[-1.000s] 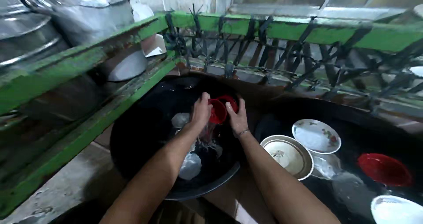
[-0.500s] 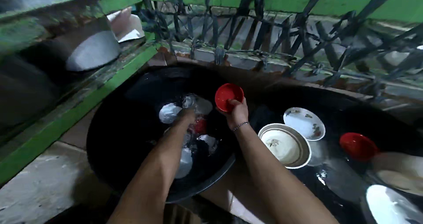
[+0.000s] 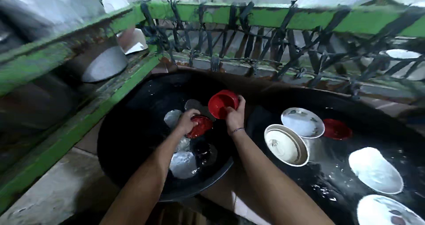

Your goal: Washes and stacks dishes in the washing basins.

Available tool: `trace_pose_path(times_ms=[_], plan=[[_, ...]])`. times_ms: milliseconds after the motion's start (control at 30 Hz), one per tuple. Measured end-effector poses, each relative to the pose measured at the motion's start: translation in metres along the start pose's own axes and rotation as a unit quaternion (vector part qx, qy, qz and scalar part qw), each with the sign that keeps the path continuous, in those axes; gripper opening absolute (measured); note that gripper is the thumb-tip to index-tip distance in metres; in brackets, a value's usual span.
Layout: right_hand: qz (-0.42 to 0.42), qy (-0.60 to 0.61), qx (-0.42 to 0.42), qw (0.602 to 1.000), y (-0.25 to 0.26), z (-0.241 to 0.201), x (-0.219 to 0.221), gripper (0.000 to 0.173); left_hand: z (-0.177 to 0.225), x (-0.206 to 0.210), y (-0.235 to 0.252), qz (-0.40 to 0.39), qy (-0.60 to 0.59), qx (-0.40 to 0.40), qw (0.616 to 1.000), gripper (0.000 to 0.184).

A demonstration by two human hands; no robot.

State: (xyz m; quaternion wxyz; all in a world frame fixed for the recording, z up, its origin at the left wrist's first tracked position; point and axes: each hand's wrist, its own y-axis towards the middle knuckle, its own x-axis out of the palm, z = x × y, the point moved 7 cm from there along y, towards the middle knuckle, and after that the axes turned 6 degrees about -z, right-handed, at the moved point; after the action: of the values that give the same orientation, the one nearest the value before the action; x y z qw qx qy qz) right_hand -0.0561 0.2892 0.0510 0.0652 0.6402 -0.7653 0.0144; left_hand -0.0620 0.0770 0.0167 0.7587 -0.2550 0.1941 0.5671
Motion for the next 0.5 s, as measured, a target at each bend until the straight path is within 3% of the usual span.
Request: trace_pose_path(times_ms=[133,200,267,333,433,500], plan=[[0.011,-0.055,-0.034,0.998,-0.001,-0.002,0.001,0.082,0.016,-0.033,-0.028,0.062,-0.106,0.050,0.991,0.053],[0.018,-0.047,-0.040,0.998,-0.002,-0.001,-0.001,0.085,0.010,-0.035,-0.040,0.104,-0.128,0.022,0.986,0.043],[0.015,-0.017,-0.040,0.999,-0.002,-0.001,-0.003,0.083,-0.003,-0.039,-0.045,0.160,-0.090,-0.041,0.982,0.035],[0.008,-0.021,-0.034,0.999,-0.004,-0.001,-0.006,0.075,-0.013,-0.043,-0.054,0.184,-0.044,-0.120,0.975,0.041],[-0.008,-0.154,-0.046,0.987,-0.010,-0.004,-0.005,0.072,-0.026,-0.051,-0.073,0.201,0.069,-0.223,0.951,0.052],[-0.019,-0.227,-0.059,0.972,-0.012,-0.011,0.001,0.073,-0.018,-0.048,-0.079,0.198,0.140,-0.224,0.944,0.067]])
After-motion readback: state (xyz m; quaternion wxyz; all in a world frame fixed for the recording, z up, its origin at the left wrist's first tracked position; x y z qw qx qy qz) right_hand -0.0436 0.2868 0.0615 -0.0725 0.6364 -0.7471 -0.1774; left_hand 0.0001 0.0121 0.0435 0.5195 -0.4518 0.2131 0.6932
